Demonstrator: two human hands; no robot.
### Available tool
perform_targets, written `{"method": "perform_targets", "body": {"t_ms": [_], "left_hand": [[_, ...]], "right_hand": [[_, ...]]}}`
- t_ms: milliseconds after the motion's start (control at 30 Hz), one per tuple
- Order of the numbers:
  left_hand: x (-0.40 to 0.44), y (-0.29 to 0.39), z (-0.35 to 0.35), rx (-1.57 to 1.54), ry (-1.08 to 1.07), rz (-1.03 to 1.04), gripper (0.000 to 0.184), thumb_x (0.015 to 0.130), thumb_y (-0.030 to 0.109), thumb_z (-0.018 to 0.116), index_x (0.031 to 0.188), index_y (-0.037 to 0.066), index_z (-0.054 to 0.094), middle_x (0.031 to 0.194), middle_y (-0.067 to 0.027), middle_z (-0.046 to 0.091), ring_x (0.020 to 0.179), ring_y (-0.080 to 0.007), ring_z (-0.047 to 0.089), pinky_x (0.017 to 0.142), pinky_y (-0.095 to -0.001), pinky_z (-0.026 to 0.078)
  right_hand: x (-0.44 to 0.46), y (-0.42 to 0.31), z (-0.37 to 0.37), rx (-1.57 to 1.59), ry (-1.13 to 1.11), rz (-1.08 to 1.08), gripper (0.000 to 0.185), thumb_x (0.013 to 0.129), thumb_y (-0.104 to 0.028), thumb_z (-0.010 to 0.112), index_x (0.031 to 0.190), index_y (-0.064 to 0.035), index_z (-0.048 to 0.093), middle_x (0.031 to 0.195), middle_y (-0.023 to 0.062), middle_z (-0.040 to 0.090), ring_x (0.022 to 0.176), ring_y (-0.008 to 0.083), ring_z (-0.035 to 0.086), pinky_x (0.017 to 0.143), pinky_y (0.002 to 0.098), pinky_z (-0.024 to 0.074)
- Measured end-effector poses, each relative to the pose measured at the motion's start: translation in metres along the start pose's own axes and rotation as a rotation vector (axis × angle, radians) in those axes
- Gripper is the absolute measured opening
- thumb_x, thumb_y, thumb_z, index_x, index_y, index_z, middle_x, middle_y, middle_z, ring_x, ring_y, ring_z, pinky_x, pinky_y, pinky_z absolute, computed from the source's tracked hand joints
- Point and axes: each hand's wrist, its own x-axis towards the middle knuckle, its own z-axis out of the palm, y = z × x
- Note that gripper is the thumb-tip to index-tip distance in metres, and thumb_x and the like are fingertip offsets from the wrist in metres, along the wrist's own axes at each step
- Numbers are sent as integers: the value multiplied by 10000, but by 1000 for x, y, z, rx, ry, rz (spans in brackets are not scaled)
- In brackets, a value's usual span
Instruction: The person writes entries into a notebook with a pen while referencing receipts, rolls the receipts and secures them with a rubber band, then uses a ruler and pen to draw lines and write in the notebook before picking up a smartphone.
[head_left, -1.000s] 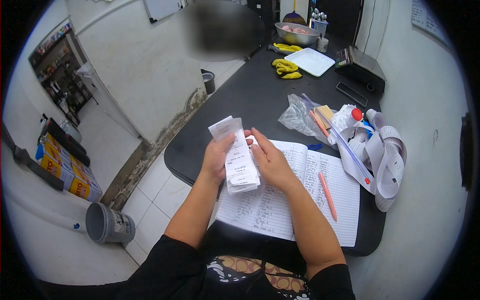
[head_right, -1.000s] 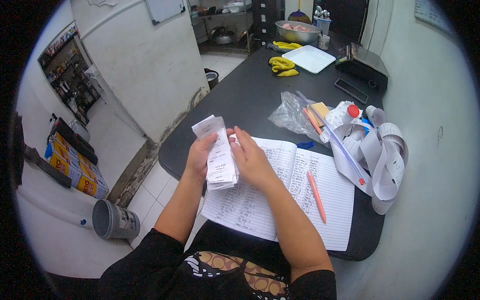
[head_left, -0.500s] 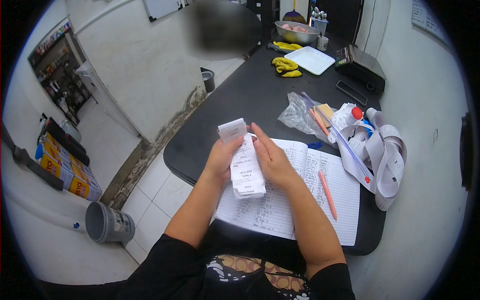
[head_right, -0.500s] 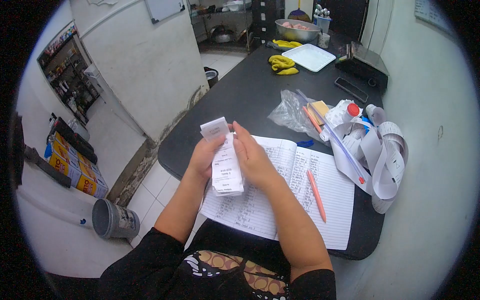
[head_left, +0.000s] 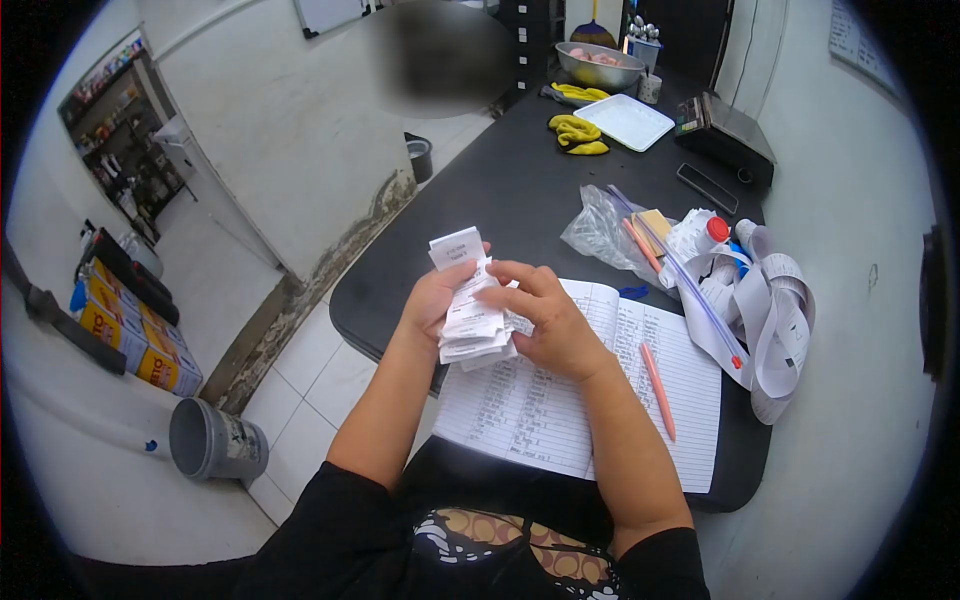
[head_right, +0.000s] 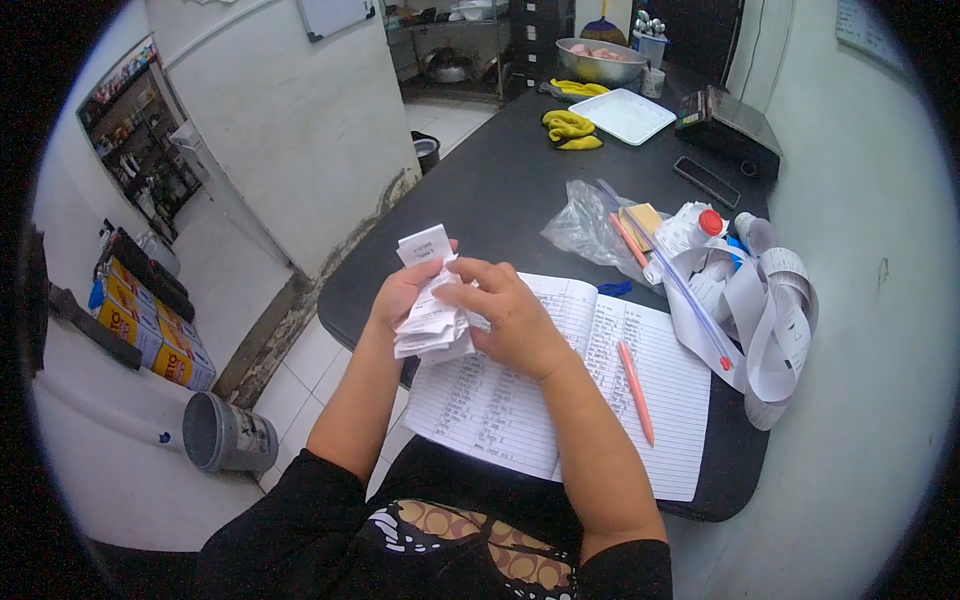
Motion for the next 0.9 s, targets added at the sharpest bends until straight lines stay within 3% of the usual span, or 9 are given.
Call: {"method": "perform_targets", "body": {"t_ms": [133, 233, 333, 433, 533, 633, 733, 900], "left_hand": [[2, -5, 7, 51, 89, 47, 306, 929, 65, 446, 1224, -11, 455, 1038, -210, 576, 937, -302, 621, 801, -425, 556], [-2, -9, 7, 123, 71, 75, 304, 921, 112, 467, 1203, -3, 478, 1046, -191, 585, 926, -290, 623, 790, -405, 545], [1, -17, 8, 120, 3, 87, 363, 907, 160, 513, 1232, 3, 475, 1045, -179, 595, 940, -287, 620, 792, -413, 540], [3, -20, 7, 88, -28, 91, 378, 901, 178, 526, 1237, 10, 486, 1038, -170, 601, 961, -282, 613, 792, -412, 537], [2, -19, 10, 100, -7, 66, 348, 902, 164, 506, 1217, 15, 505, 1046, -164, 598, 970, -273, 609, 796, -407, 534], [0, -20, 15, 115, 58, 30, 329, 911, 151, 472, 1206, 9, 502, 1042, -163, 594, 945, -268, 613, 795, -399, 532], [0, -24, 16, 106, 101, 1, 325, 919, 146, 448, 1209, 6, 495, 1041, -168, 591, 935, -268, 612, 806, -395, 525], [4, -22, 8, 108, 185, -18, 332, 928, 151, 429, 1222, 6, 488, 1065, -173, 584, 953, -270, 603, 841, -399, 506]], "right_hand": [[0, 5, 1, 82, -35, 27, 346, 666, 38, 723, 967, -129, 690, 992, 36, 659, 1005, 241, 545, 909, 312, 430], [-1, 7, 11, 117, 142, 54, 212, 709, -13, 680, 910, -78, 664, 861, 51, 651, 817, 230, 548, 727, 319, 446], [-2, 10, 17, 430, 227, 333, 226, 733, -59, 689, 950, -67, 630, 848, 83, 637, 716, 210, 562, 679, 302, 456], [-1, 1, 18, 529, 263, 404, 317, 729, -88, 711, 1022, -72, 590, 843, 110, 613, 671, 191, 570, 642, 285, 460], [1, -10, 11, 260, 312, 363, 383, 711, -100, 720, 1060, -93, 560, 838, 92, 597, 736, 223, 588, 667, 307, 473], [0, -2, 13, -6, 352, 68, 325, 690, -95, 721, 984, -93, 584, 835, 80, 595, 810, 258, 587, 712, 333, 477], [0, 14, 10, -256, 153, -208, 266, 668, -88, 718, 903, -98, 594, 833, 69, 598, 886, 263, 572, 753, 353, 466], [-3, 3, 6, -196, 28, -163, 206, 674, -78, 697, 852, -110, 596, 845, 48, 613, 889, 239, 578, 800, 378, 429]]}}
